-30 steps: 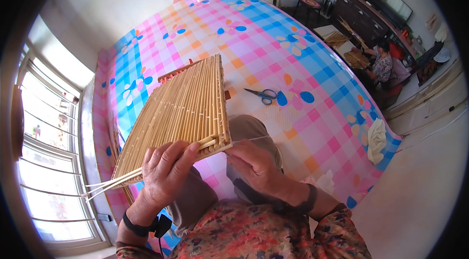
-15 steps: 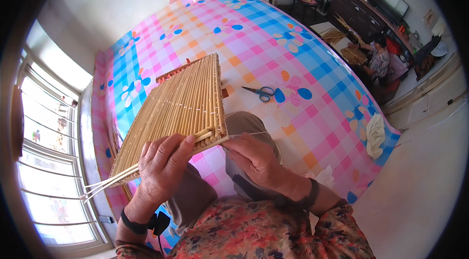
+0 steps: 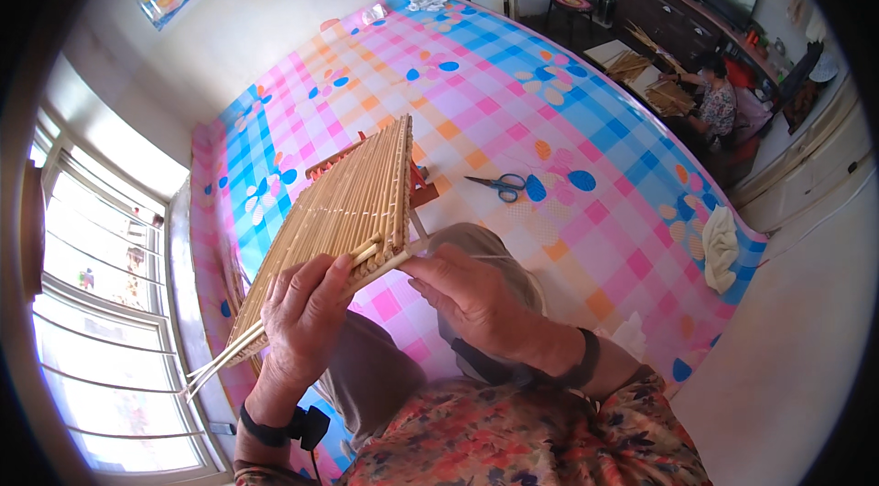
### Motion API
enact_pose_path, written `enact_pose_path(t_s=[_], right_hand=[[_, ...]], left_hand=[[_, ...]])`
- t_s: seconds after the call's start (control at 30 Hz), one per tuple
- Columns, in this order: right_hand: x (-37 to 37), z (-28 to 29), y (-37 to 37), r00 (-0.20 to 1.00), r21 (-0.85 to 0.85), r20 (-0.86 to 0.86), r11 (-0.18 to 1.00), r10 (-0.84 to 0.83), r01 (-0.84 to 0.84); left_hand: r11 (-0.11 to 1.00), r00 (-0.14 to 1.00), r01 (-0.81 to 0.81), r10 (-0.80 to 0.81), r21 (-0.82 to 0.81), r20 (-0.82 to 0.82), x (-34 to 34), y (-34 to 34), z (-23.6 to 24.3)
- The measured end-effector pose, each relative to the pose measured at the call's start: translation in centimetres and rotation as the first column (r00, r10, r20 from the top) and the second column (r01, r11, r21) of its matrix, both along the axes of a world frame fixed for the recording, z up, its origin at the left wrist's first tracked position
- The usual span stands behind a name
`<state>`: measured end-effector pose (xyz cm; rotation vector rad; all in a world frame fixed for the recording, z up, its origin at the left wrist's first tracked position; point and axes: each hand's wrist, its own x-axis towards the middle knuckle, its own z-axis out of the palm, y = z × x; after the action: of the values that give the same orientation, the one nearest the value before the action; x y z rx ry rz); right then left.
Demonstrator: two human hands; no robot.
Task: The person weaves together thin bamboo sticks by threading a white string through and around them while holding the sticks against a wooden frame.
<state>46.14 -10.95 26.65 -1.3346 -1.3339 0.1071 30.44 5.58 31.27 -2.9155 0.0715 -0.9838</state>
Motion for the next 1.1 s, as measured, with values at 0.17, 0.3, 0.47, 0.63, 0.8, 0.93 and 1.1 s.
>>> enact_pose_path(t_s=[0.17, 0.3, 0.47, 0.63, 0.8, 0.93, 1.1], right_hand=[[-0.1, -0.4, 0.3, 0.999, 0.020, 0.033, 1.000, -0.024, 0.023], [-0.1, -0.6, 0.7, 0.999, 0.051, 0.045, 0.998, -0.026, 0.024], [-0.5, -0.7, 1.6, 0.992, 0.138, 0.083, 0.987, -0.099, 0.087], [-0.6, -0.7, 1.7, 0.997, 0.129, 0.023, 0.989, -0.079, 0.075], [-0.5, -1.4, 1.1, 1.000, 0.106, -0.013, 0.994, -0.028, 0.029], [-0.9, -1.5, 1.1, 0.996, 0.064, -0.093, 0.998, 0.017, -0.011], [-1.2, -2.4, 0.9, 0.978, 0.033, -0.191, 0.996, 0.085, -0.081]], left_hand=[[1.000, 1.000, 0.002, -0.002, -0.006, -0.024, -0.3, 0.0, 0.2], [0.999, 0.999, 0.015, -0.016, -0.028, -0.033, -0.5, 0.0, 0.2], [0.999, 0.999, 0.026, -0.027, -0.041, -0.025, -0.6, 0.0, 0.0], [0.999, 0.999, -0.036, 0.035, -0.034, -0.014, -0.9, -0.3, -0.2], [0.998, 1.000, -0.021, 0.020, -0.056, -0.010, -0.7, -0.6, -0.3], [0.998, 0.999, -0.030, 0.029, -0.055, -0.025, -0.8, -0.4, -0.4], [0.996, 0.999, -0.043, 0.042, -0.075, -0.009, -1.0, -0.8, -0.6]])
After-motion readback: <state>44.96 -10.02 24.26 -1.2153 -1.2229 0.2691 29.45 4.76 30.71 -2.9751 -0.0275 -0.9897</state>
